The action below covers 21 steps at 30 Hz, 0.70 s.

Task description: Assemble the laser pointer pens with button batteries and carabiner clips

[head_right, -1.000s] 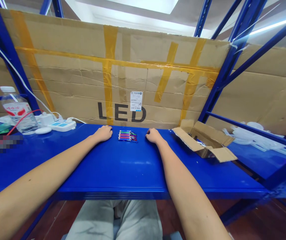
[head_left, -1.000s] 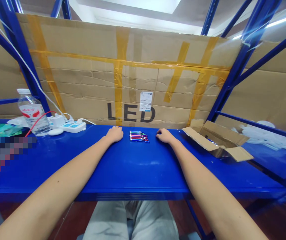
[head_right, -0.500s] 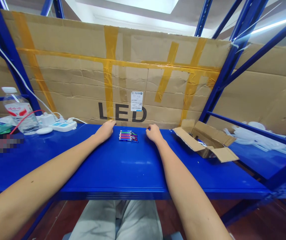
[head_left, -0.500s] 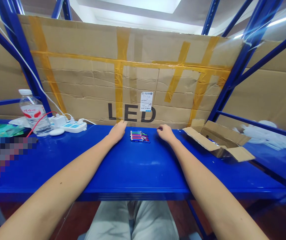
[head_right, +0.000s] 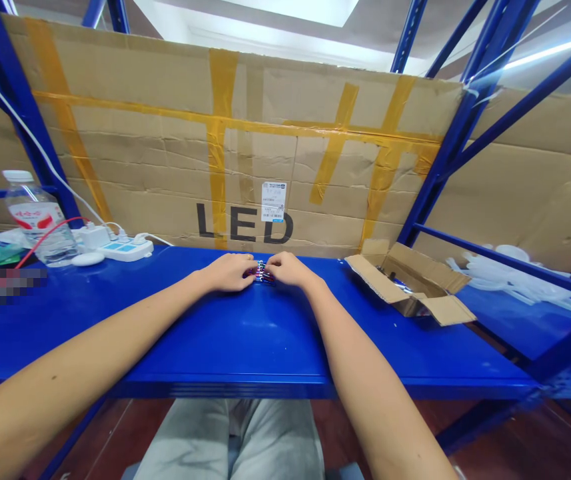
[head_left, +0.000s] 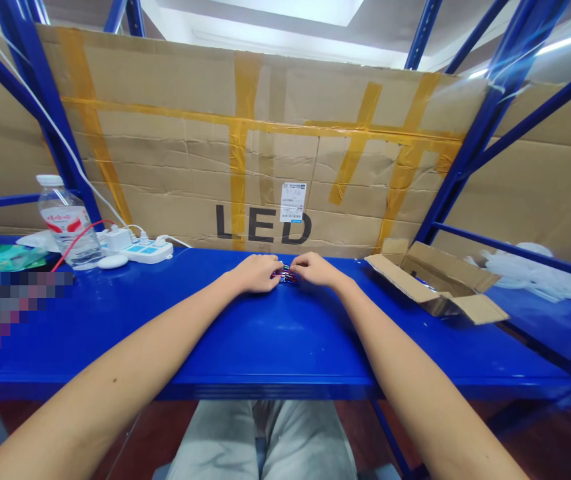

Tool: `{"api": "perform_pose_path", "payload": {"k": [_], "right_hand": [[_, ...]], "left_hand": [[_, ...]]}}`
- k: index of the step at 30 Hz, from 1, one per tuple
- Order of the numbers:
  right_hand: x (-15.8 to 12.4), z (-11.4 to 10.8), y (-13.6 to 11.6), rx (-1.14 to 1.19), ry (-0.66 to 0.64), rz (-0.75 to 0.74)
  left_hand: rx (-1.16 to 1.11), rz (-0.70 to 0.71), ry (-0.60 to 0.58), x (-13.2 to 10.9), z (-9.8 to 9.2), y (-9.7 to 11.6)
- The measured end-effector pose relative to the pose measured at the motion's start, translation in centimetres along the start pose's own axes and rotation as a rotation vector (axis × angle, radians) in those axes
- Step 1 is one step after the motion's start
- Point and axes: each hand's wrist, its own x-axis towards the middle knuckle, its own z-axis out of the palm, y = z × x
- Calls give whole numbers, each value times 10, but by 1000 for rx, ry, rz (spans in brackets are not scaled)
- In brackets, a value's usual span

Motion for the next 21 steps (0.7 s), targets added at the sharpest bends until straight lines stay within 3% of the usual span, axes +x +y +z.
{"api": "perform_pose_path", "payload": {"k": [8,18,21], "right_hand": [[-3,3,-4,-2,-126,67],[-3,3,-4,26,-167,76],[-3,3,-6,66,-198,62]], "left_hand": [[58,90,-54,2,3,3],[-45,118,-60,2,3,8],[-92,73,18,2,0,9]]}}
